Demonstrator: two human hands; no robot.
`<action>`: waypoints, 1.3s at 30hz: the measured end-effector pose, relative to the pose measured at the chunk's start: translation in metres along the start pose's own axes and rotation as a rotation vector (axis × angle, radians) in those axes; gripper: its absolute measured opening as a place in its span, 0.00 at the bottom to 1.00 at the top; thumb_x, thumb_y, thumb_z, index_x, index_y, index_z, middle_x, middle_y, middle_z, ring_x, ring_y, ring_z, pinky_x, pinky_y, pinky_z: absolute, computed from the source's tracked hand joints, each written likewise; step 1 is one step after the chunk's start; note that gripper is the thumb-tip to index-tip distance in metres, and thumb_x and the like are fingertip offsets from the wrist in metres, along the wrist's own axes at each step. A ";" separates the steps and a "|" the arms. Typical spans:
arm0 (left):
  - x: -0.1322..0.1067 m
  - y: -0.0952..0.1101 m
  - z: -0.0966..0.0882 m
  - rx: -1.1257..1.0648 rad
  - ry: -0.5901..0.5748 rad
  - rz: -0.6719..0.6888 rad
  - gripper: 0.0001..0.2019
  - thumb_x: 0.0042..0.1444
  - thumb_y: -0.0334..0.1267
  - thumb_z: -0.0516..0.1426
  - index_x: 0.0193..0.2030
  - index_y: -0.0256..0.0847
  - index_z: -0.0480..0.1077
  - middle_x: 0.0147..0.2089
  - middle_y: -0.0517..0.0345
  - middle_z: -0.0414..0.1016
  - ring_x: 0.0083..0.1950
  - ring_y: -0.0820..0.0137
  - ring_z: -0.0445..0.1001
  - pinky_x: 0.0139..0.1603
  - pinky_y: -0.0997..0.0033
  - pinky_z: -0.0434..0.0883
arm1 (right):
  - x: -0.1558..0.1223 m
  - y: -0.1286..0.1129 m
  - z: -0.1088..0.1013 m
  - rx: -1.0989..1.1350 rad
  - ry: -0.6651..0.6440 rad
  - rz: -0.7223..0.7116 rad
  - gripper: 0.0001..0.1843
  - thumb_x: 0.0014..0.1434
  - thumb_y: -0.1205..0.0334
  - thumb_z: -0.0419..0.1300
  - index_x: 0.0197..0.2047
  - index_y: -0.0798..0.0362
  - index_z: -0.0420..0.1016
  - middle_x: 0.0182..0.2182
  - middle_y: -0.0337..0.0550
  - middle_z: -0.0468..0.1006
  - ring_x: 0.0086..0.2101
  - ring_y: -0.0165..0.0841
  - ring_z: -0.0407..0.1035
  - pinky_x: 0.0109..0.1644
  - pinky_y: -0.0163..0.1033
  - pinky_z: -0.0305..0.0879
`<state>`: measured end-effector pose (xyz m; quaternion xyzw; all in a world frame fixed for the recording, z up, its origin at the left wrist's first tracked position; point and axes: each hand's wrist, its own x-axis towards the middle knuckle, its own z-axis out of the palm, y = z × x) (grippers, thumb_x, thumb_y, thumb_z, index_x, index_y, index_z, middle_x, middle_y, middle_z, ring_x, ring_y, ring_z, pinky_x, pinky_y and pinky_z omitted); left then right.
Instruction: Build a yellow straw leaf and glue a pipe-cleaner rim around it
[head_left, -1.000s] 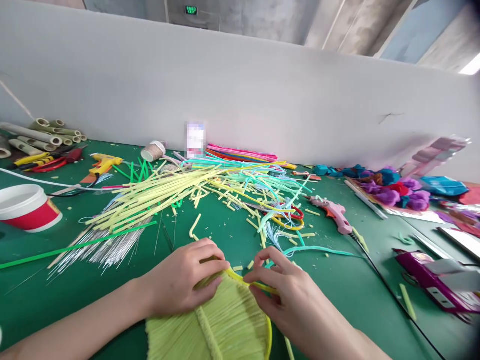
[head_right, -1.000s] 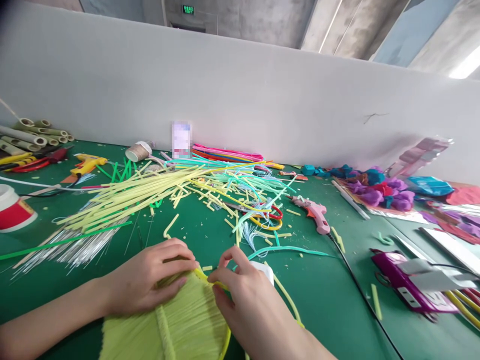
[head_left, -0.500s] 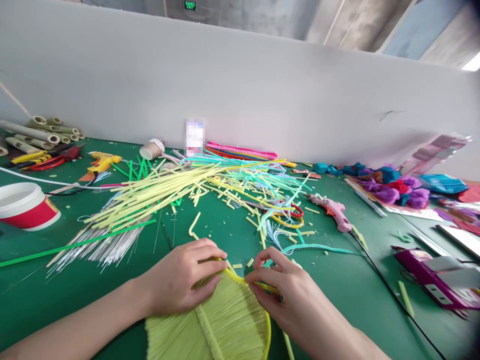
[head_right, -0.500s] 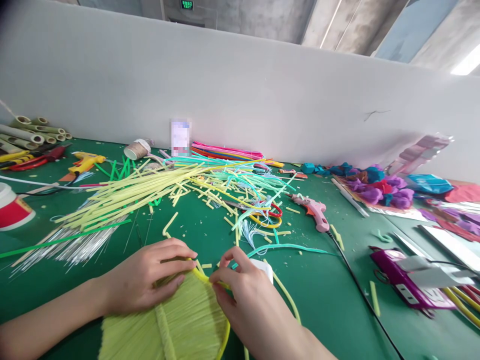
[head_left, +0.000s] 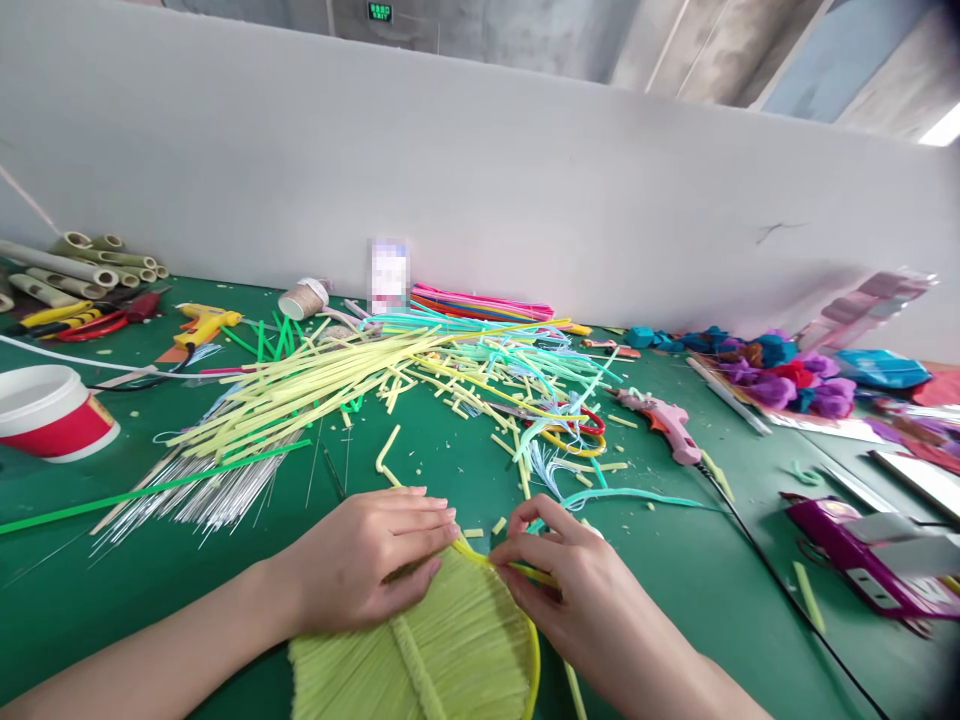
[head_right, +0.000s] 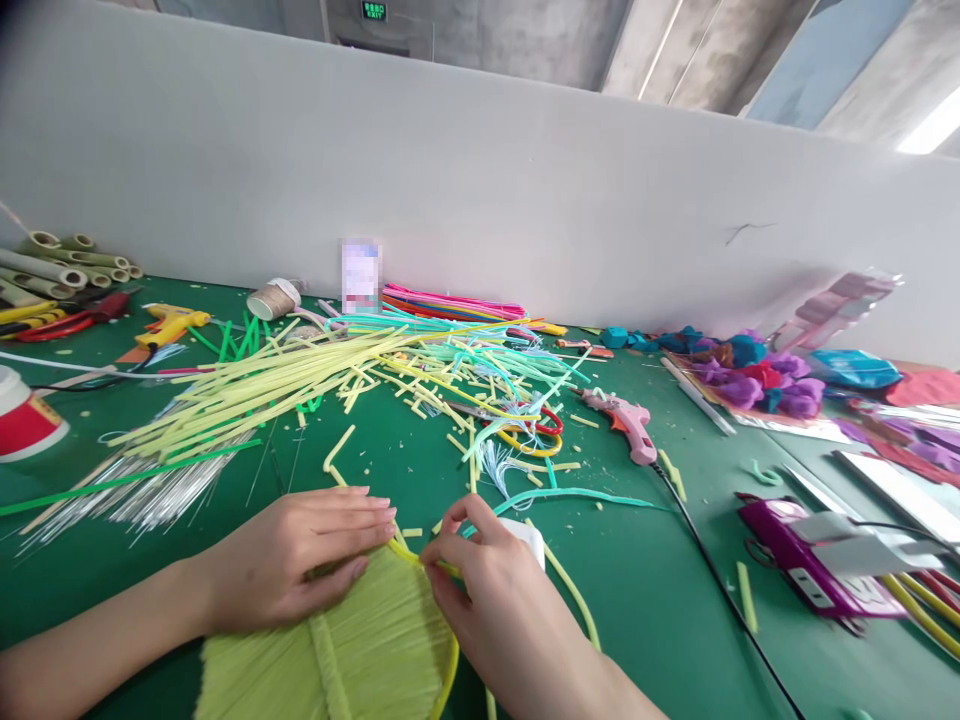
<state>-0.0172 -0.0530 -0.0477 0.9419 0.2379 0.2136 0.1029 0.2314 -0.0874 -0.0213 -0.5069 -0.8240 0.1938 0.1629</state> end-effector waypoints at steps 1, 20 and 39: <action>0.000 0.000 0.000 0.006 0.003 -0.004 0.17 0.65 0.33 0.52 0.59 0.34 0.71 0.59 0.50 0.76 0.59 0.63 0.74 0.63 0.58 0.70 | 0.000 0.000 0.000 -0.001 0.002 0.000 0.14 0.60 0.72 0.56 0.38 0.45 0.81 0.41 0.42 0.72 0.30 0.27 0.71 0.34 0.32 0.67; -0.001 0.000 0.003 -0.011 0.041 0.012 0.17 0.63 0.31 0.53 0.57 0.35 0.73 0.58 0.47 0.77 0.59 0.61 0.75 0.62 0.56 0.71 | -0.010 0.006 -0.013 0.047 -0.035 0.019 0.13 0.64 0.68 0.54 0.42 0.44 0.79 0.43 0.41 0.71 0.30 0.25 0.72 0.33 0.32 0.68; 0.003 0.004 0.000 -0.076 -0.099 0.064 0.26 0.64 0.40 0.55 0.68 0.39 0.61 0.66 0.47 0.67 0.67 0.58 0.64 0.68 0.52 0.62 | -0.014 0.005 -0.010 -0.052 0.025 0.031 0.14 0.62 0.70 0.56 0.36 0.46 0.81 0.40 0.42 0.73 0.31 0.28 0.73 0.36 0.34 0.70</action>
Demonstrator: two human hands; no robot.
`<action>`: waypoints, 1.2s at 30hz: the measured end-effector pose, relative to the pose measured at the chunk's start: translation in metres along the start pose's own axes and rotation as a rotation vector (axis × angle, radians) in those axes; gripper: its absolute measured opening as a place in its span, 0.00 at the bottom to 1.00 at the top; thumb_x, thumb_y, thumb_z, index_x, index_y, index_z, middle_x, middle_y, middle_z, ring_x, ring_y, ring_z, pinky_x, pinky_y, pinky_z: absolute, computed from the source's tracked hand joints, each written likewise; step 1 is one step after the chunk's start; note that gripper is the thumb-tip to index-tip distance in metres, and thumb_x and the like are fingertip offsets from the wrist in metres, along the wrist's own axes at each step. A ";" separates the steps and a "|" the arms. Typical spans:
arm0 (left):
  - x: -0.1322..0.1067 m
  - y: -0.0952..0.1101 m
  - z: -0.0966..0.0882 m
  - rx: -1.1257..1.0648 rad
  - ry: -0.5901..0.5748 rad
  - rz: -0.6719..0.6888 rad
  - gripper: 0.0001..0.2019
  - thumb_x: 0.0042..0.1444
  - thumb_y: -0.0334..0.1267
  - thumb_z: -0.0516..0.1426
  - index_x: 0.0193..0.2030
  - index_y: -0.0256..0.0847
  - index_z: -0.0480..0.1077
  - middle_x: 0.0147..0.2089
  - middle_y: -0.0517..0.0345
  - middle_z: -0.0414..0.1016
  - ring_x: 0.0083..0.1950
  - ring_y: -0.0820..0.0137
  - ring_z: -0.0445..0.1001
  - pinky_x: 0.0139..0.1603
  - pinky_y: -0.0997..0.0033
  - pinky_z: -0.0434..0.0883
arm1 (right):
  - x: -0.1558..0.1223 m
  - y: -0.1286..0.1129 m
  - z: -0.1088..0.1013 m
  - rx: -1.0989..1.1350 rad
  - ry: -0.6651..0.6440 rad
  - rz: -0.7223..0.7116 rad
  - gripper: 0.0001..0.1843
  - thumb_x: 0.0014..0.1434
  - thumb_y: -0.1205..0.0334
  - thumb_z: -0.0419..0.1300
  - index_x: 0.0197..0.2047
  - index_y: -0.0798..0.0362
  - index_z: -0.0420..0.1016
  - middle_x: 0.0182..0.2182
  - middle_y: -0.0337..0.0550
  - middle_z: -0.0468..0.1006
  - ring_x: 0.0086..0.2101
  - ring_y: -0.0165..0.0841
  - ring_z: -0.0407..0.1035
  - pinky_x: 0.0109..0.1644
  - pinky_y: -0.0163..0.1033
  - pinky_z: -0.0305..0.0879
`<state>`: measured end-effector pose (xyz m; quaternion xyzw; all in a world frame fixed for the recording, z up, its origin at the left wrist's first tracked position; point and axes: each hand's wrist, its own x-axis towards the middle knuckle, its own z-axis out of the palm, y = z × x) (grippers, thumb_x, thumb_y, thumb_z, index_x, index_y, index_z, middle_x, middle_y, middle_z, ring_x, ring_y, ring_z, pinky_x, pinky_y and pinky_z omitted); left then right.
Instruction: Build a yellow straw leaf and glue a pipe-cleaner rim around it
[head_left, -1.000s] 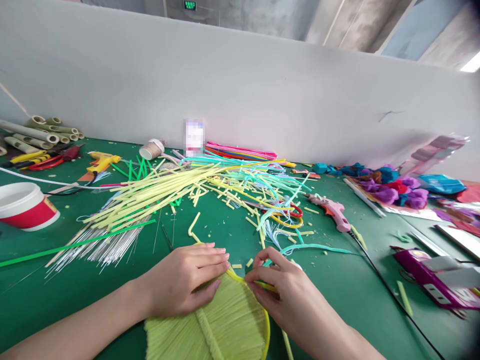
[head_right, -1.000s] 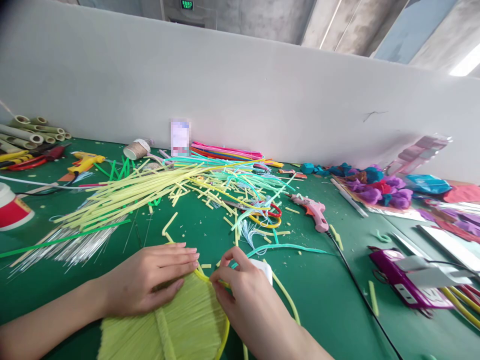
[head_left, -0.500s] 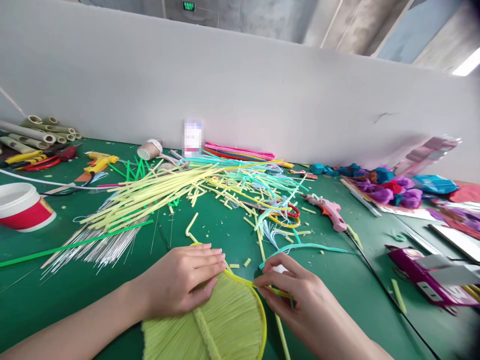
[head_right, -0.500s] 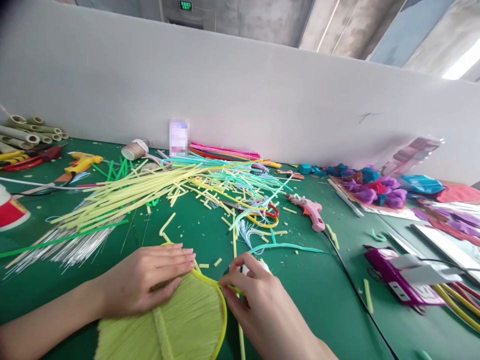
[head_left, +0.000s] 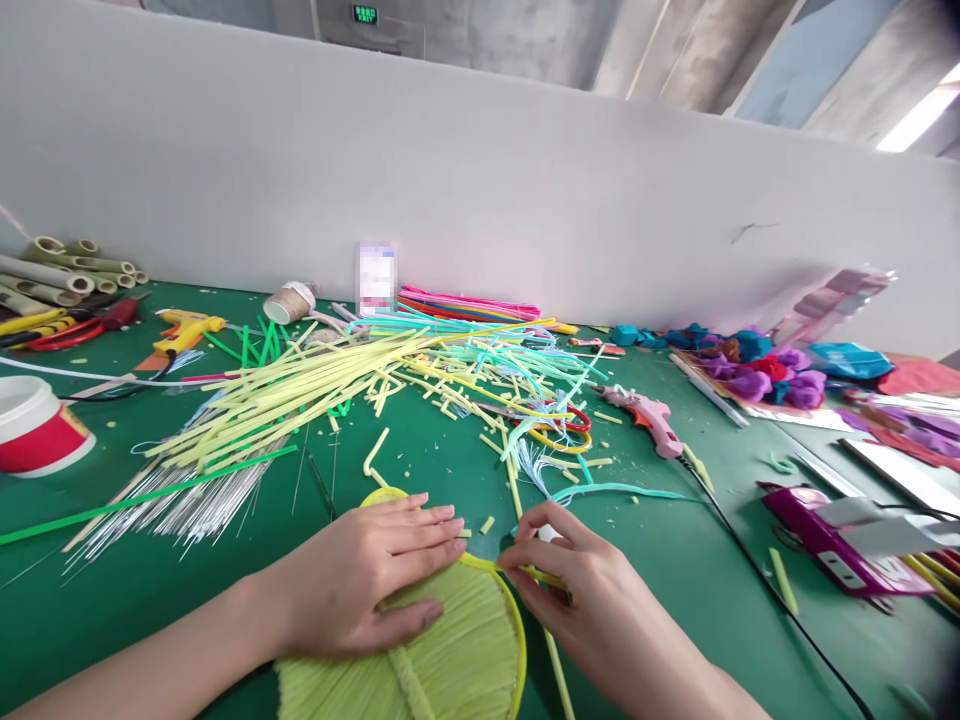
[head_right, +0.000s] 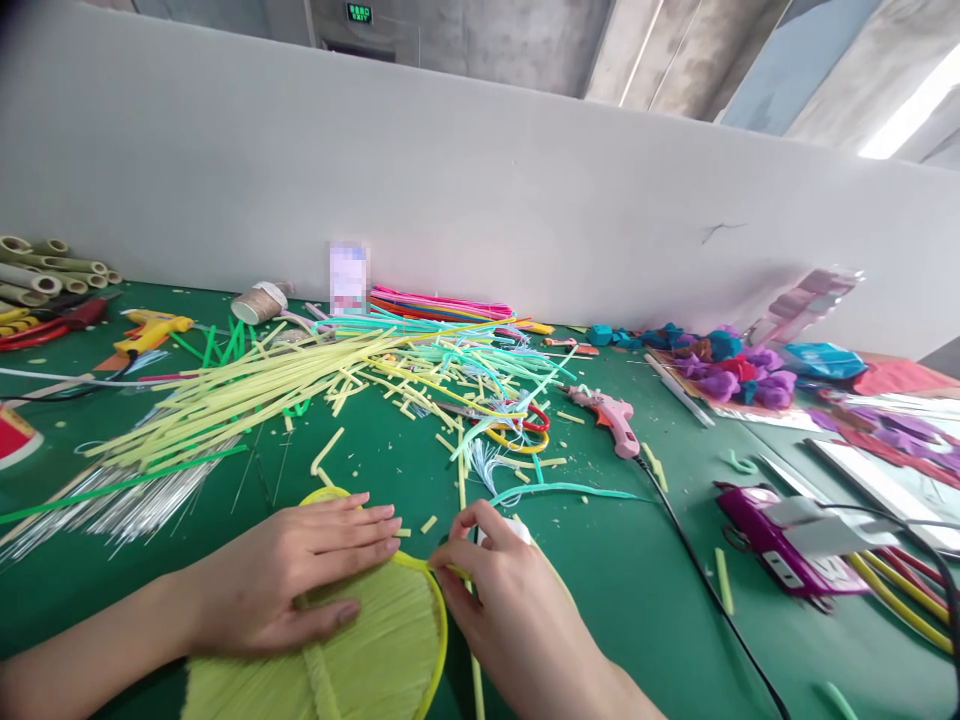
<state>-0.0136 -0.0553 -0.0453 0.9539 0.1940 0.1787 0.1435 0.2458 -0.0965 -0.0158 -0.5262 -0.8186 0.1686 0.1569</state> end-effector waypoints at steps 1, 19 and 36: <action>0.000 0.000 0.000 -0.012 -0.014 0.000 0.27 0.64 0.42 0.56 0.68 0.40 0.60 0.66 0.47 0.67 0.68 0.58 0.64 0.68 0.51 0.61 | 0.000 0.000 0.000 -0.002 -0.001 0.006 0.14 0.62 0.70 0.56 0.36 0.46 0.81 0.40 0.42 0.73 0.31 0.28 0.73 0.36 0.34 0.70; 0.010 0.017 0.004 0.131 -0.080 0.072 0.28 0.63 0.43 0.55 0.66 0.29 0.62 0.66 0.39 0.65 0.67 0.53 0.65 0.66 0.47 0.63 | 0.001 -0.004 -0.001 0.016 0.018 0.019 0.14 0.60 0.74 0.58 0.36 0.48 0.82 0.38 0.41 0.73 0.26 0.25 0.70 0.32 0.31 0.67; 0.009 0.018 0.009 0.233 0.017 0.019 0.26 0.60 0.43 0.57 0.60 0.25 0.68 0.60 0.37 0.72 0.62 0.54 0.71 0.62 0.55 0.70 | -0.002 -0.001 0.004 0.038 0.045 0.010 0.14 0.60 0.76 0.57 0.38 0.49 0.80 0.39 0.42 0.72 0.32 0.29 0.72 0.37 0.34 0.69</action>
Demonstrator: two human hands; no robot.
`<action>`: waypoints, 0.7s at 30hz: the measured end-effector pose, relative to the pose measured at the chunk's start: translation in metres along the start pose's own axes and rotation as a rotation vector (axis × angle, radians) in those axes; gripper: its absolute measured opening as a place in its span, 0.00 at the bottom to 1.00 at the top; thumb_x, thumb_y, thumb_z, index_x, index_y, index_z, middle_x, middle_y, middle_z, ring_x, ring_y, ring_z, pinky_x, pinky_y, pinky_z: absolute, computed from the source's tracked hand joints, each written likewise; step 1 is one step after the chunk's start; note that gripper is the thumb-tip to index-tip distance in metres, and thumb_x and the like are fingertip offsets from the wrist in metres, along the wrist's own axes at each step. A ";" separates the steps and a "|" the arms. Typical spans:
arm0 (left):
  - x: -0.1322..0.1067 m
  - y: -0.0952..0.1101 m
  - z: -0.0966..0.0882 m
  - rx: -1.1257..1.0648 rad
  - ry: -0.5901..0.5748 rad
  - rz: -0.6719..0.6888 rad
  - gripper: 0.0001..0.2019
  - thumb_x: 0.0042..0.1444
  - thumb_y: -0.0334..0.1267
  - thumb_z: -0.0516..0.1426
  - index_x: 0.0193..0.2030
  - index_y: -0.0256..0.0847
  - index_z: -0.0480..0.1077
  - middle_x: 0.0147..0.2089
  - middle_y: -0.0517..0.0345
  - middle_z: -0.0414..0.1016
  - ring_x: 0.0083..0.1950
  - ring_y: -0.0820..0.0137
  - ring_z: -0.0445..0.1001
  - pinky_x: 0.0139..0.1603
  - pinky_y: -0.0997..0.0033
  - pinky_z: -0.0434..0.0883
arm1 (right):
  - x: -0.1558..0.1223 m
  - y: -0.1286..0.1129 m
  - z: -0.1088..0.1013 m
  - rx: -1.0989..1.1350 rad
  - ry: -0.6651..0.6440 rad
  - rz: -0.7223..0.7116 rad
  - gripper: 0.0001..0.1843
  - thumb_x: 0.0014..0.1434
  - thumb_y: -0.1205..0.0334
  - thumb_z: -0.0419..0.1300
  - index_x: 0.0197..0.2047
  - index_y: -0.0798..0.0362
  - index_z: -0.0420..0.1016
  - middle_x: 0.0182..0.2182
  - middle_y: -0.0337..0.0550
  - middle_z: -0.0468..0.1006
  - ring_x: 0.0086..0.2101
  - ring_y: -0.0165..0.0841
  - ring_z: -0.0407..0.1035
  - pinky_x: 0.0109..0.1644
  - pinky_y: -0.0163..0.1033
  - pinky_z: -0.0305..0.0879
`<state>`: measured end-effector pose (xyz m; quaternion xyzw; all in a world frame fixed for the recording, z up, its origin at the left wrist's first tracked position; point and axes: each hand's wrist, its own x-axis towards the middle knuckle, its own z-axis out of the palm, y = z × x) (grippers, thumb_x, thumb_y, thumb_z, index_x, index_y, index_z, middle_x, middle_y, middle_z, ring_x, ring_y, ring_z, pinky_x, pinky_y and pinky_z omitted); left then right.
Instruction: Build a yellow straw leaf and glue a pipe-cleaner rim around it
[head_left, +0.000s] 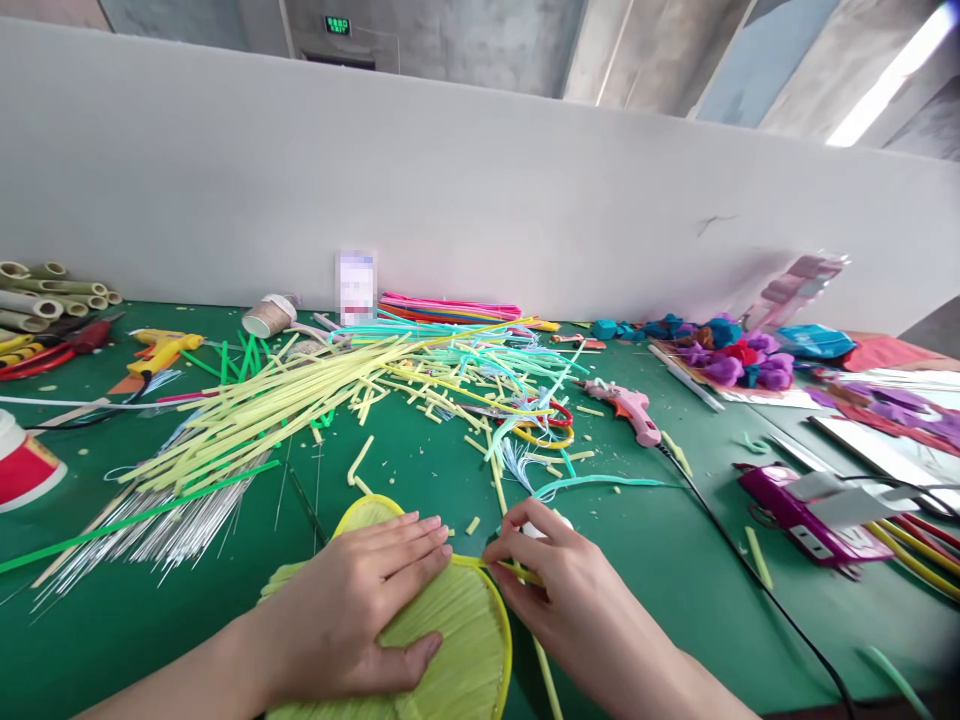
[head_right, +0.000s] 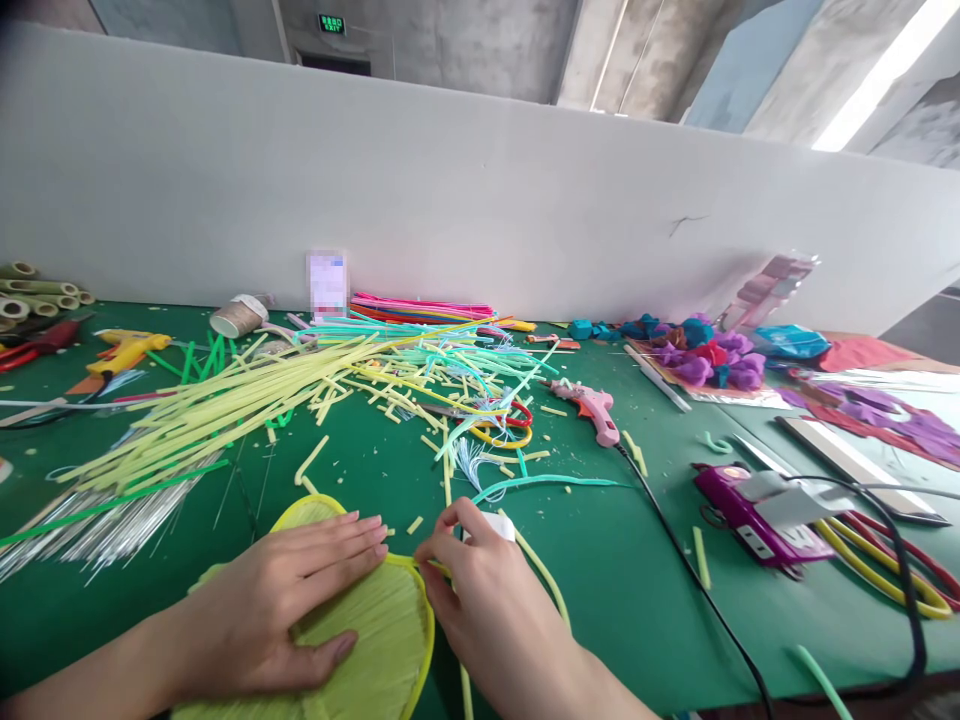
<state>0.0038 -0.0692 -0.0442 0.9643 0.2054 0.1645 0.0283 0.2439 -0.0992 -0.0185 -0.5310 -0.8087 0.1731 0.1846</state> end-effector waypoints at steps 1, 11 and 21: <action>0.000 0.000 0.000 0.005 -0.005 -0.003 0.27 0.60 0.44 0.57 0.60 0.25 0.68 0.61 0.37 0.72 0.62 0.54 0.71 0.63 0.55 0.69 | 0.000 0.000 0.001 -0.001 0.007 -0.004 0.14 0.59 0.76 0.57 0.38 0.49 0.80 0.39 0.42 0.72 0.33 0.30 0.72 0.37 0.35 0.69; -0.001 0.007 0.002 0.001 -0.045 -0.105 0.28 0.65 0.45 0.53 0.68 0.33 0.60 0.68 0.45 0.63 0.68 0.61 0.63 0.67 0.59 0.64 | -0.005 0.006 0.011 -0.002 0.068 -0.034 0.14 0.57 0.78 0.57 0.37 0.50 0.78 0.39 0.43 0.72 0.32 0.32 0.73 0.36 0.38 0.72; 0.000 0.016 0.006 -0.020 -0.080 -0.087 0.31 0.62 0.46 0.55 0.67 0.30 0.61 0.67 0.44 0.64 0.67 0.58 0.64 0.67 0.58 0.65 | -0.014 0.008 0.008 -0.050 0.075 -0.039 0.12 0.62 0.72 0.55 0.38 0.48 0.77 0.39 0.42 0.73 0.30 0.29 0.73 0.34 0.33 0.71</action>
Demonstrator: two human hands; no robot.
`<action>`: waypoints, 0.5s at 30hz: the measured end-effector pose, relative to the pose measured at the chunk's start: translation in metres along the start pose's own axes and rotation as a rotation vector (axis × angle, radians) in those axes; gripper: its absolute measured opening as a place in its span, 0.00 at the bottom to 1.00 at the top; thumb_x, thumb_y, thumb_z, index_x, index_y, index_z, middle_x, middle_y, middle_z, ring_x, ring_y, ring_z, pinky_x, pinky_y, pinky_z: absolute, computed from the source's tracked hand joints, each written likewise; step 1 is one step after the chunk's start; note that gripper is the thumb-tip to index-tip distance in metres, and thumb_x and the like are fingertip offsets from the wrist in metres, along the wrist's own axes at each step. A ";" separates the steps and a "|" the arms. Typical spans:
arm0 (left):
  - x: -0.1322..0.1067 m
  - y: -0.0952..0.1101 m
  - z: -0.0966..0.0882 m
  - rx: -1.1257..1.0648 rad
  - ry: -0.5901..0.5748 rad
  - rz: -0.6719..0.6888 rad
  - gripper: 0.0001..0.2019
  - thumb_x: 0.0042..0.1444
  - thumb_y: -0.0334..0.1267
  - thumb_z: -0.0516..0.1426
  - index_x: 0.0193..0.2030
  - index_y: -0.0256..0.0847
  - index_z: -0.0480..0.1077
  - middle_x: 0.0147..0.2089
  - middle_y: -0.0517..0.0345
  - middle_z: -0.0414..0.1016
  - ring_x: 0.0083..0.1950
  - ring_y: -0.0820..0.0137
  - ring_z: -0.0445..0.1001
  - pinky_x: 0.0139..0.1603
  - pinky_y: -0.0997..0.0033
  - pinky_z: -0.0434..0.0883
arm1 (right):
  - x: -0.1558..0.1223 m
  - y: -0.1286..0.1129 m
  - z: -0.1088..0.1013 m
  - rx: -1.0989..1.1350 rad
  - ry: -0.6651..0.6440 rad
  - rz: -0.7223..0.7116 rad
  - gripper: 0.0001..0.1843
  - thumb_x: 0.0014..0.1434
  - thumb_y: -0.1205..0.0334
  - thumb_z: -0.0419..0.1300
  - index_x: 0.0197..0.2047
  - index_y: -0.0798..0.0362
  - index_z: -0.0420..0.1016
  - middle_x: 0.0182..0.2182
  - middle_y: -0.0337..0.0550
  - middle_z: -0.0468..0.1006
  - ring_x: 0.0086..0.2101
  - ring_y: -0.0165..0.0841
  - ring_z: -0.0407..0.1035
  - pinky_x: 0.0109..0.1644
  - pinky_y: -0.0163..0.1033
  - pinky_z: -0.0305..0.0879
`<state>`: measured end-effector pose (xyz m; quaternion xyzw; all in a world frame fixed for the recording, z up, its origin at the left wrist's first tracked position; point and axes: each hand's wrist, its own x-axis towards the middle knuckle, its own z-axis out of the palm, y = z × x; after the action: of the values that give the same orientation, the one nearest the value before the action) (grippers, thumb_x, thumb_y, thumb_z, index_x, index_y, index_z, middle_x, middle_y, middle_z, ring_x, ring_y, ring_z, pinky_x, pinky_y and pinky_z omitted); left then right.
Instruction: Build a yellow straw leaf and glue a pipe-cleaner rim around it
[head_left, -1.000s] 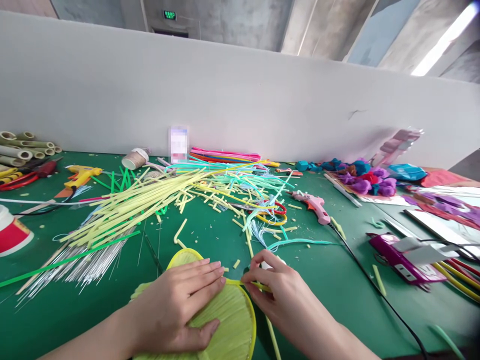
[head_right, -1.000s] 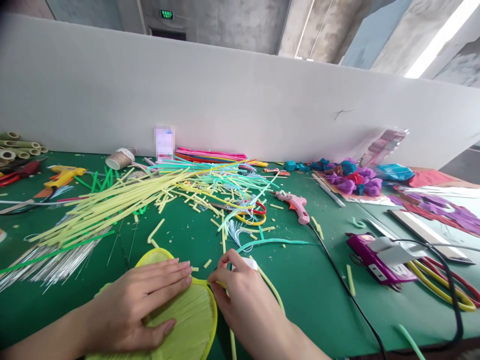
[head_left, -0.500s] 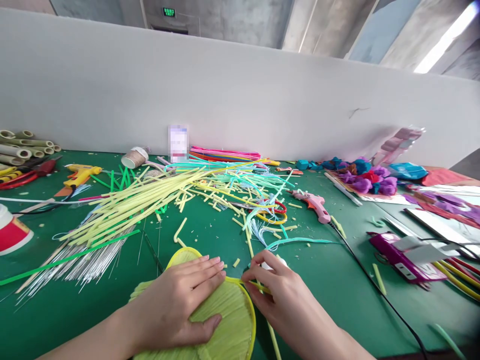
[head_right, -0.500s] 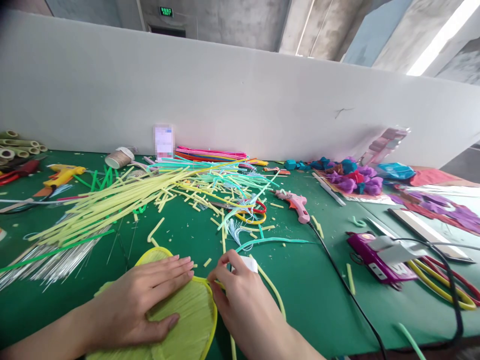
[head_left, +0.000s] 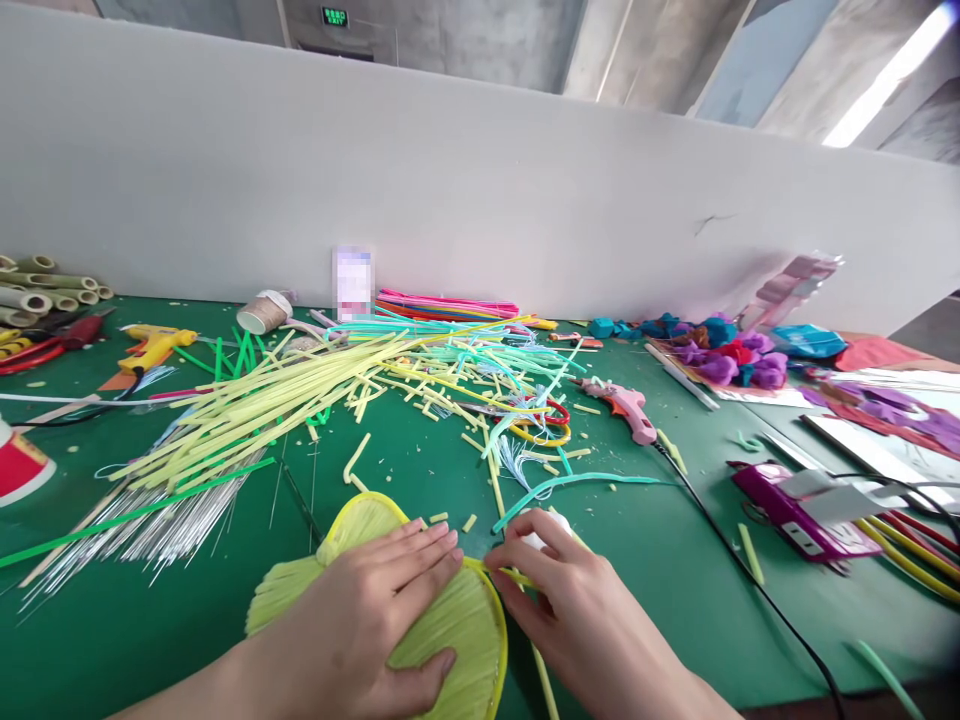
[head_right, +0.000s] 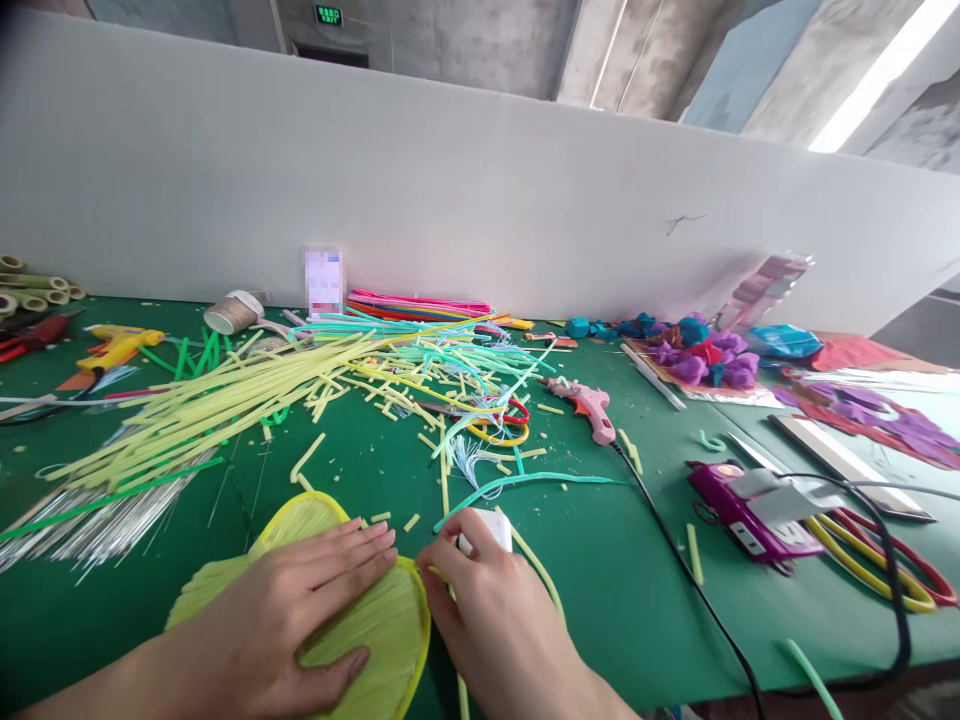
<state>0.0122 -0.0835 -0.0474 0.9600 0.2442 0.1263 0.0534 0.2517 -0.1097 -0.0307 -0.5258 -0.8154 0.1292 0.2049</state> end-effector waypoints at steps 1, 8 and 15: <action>0.000 0.000 0.000 -0.006 -0.002 -0.005 0.31 0.62 0.47 0.55 0.67 0.30 0.61 0.67 0.44 0.64 0.67 0.58 0.64 0.67 0.58 0.65 | -0.003 0.001 -0.001 -0.017 -0.002 -0.002 0.12 0.63 0.71 0.54 0.38 0.48 0.77 0.38 0.41 0.74 0.29 0.28 0.73 0.33 0.33 0.71; 0.001 -0.001 -0.001 -0.070 0.023 -0.019 0.31 0.61 0.46 0.57 0.68 0.33 0.60 0.67 0.44 0.64 0.68 0.58 0.64 0.67 0.58 0.64 | -0.025 0.012 -0.002 -0.238 0.049 -0.085 0.13 0.68 0.64 0.50 0.48 0.43 0.74 0.32 0.38 0.77 0.28 0.32 0.76 0.27 0.34 0.70; 0.001 0.000 -0.001 -0.039 -0.004 -0.017 0.30 0.63 0.47 0.55 0.67 0.32 0.61 0.67 0.44 0.64 0.67 0.58 0.64 0.67 0.57 0.65 | -0.035 0.012 -0.010 -0.282 0.021 -0.104 0.14 0.69 0.63 0.48 0.53 0.45 0.72 0.34 0.41 0.77 0.32 0.31 0.77 0.33 0.32 0.72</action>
<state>0.0123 -0.0831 -0.0460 0.9569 0.2497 0.1287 0.0738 0.2782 -0.1365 -0.0341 -0.5079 -0.8493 -0.0032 0.1439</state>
